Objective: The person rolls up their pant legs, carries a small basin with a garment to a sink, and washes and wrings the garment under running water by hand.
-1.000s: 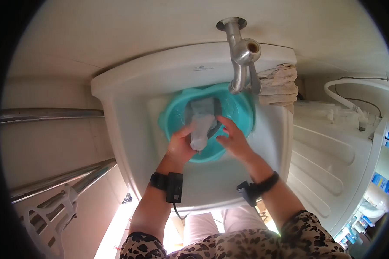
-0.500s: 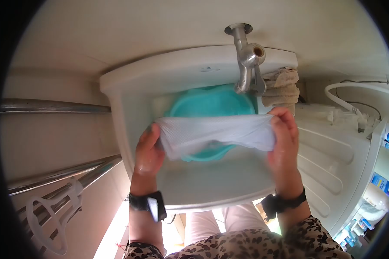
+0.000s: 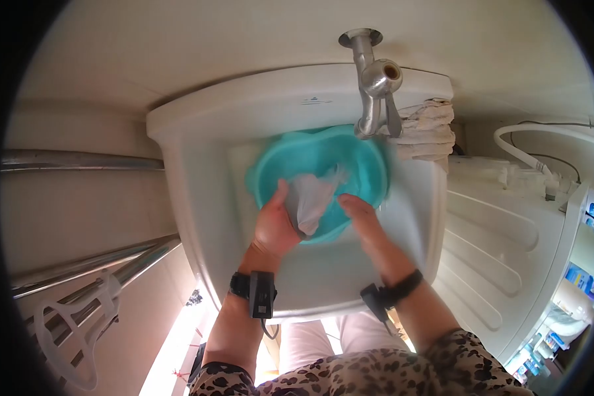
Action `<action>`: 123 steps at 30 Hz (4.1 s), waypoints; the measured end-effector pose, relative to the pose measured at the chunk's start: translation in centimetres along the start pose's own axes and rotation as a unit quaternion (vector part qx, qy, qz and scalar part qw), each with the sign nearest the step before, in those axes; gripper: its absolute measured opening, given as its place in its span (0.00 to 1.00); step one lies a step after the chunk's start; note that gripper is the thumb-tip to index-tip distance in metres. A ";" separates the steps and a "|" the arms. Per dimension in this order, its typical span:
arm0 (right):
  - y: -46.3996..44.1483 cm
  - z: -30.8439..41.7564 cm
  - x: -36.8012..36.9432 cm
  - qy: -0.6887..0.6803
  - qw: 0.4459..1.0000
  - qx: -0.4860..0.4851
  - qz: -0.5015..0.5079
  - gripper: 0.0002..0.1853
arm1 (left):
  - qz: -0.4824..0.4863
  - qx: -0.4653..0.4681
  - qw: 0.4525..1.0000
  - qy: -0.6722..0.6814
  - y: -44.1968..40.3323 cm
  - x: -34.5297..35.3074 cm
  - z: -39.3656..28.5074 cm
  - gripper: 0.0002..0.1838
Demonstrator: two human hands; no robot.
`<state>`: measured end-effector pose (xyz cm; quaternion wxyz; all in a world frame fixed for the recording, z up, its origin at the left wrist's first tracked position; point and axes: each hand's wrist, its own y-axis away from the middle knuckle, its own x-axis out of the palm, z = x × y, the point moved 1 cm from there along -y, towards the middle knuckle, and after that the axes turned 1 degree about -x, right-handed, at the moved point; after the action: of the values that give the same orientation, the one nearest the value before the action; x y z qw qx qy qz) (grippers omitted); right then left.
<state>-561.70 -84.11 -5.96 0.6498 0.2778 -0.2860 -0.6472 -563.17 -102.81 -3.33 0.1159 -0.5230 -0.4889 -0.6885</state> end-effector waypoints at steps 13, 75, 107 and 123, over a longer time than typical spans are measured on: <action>1.6 6.5 -0.5 -0.004 0.948 -0.288 -0.137 0.05 | -0.073 0.103 0.987 -0.100 2.5 -1.0 -1.7 0.33; 5.6 10.1 -5.0 0.096 0.906 -0.372 -0.178 0.16 | -0.271 0.453 0.590 -0.612 5.3 1.1 -3.6 0.14; 18.1 22.1 2.5 0.230 0.841 -0.464 0.156 0.11 | -0.111 0.247 0.687 -0.674 12.3 19.2 -1.1 0.22; 15.7 20.9 4.6 -0.021 0.946 -0.283 0.154 0.12 | -0.153 0.268 0.848 -0.430 20.3 21.3 -4.3 0.12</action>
<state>-566.29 -88.36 19.80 0.7872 0.0212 -0.1438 -0.5993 -561.27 -108.81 25.78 -0.0771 -0.6336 -0.7295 -0.2460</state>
